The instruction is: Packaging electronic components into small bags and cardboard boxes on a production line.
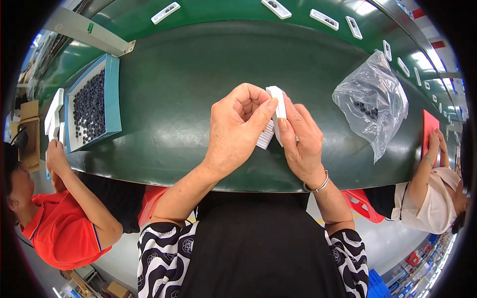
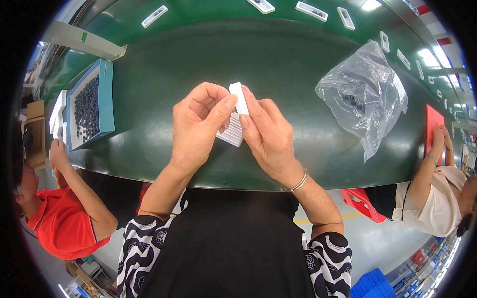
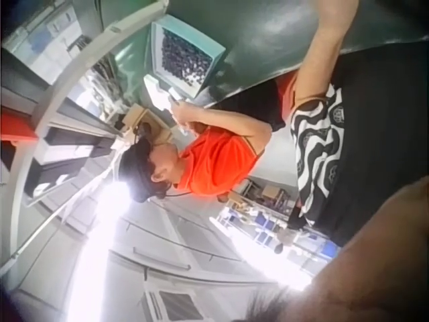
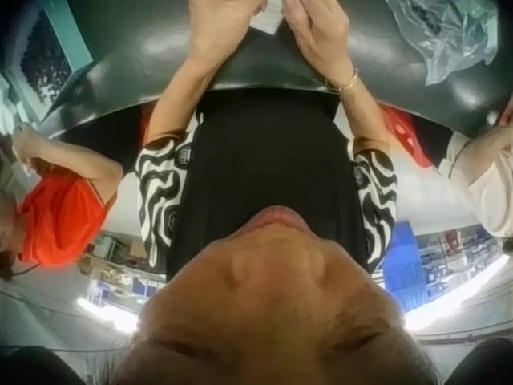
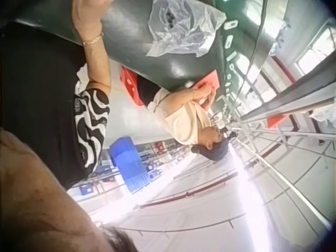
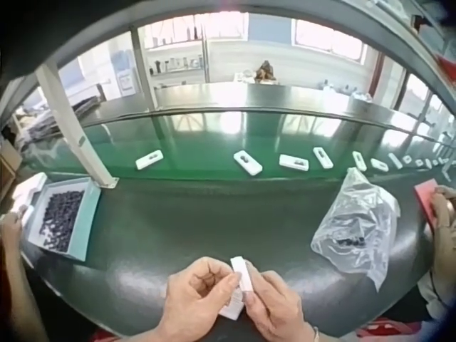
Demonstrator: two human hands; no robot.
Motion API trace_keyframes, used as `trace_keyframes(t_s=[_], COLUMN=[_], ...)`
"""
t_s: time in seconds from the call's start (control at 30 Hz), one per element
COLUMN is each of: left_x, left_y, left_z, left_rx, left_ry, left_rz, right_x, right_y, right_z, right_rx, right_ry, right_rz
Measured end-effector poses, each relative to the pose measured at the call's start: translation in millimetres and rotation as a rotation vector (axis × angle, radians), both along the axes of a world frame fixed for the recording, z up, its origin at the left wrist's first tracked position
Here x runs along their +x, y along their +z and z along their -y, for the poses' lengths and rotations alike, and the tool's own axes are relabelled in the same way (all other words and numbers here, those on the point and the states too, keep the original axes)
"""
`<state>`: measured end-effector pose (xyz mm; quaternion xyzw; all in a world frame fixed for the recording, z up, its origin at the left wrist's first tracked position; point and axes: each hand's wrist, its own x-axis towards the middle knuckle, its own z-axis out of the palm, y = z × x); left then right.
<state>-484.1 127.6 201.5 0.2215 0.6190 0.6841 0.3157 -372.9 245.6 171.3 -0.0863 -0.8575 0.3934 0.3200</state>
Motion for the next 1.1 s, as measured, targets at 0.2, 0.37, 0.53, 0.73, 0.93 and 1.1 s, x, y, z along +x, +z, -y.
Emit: trace_keyframes(t_s=[0.2,0.37,0.53,0.73,0.93,1.1], left_x=[-15.2,-35.2,-18.4,-7.8,-7.4,0.7], left_y=[5.9,2.4,-14.7,-10.2,-12.6,-14.8], left_z=[-3.7,-11.5,-7.4,-1.9,-8.0,-9.2], left_rx=[0.108,0.106,0.260,0.221,0.353,0.400], left_ry=[-0.069,-0.701,-0.700,-0.425,-0.359,-0.394], left_rz=[0.266,0.875,0.860,0.674,0.699,0.878], right_x=[7.4,6.1,19.3,70.8,76.8,75.9], right_y=[12.1,30.0,27.9,-4.9,-24.0,-29.5], right_z=[-31.3,-47.5,-46.6,-80.6,-126.4,-145.4], right_rx=[0.146,0.403,0.416,0.345,0.533,0.570], right_ry=[0.008,0.329,0.202,-0.456,-0.664,-0.646], right_rz=[-0.010,-0.191,-0.138,0.171,0.449,0.546])
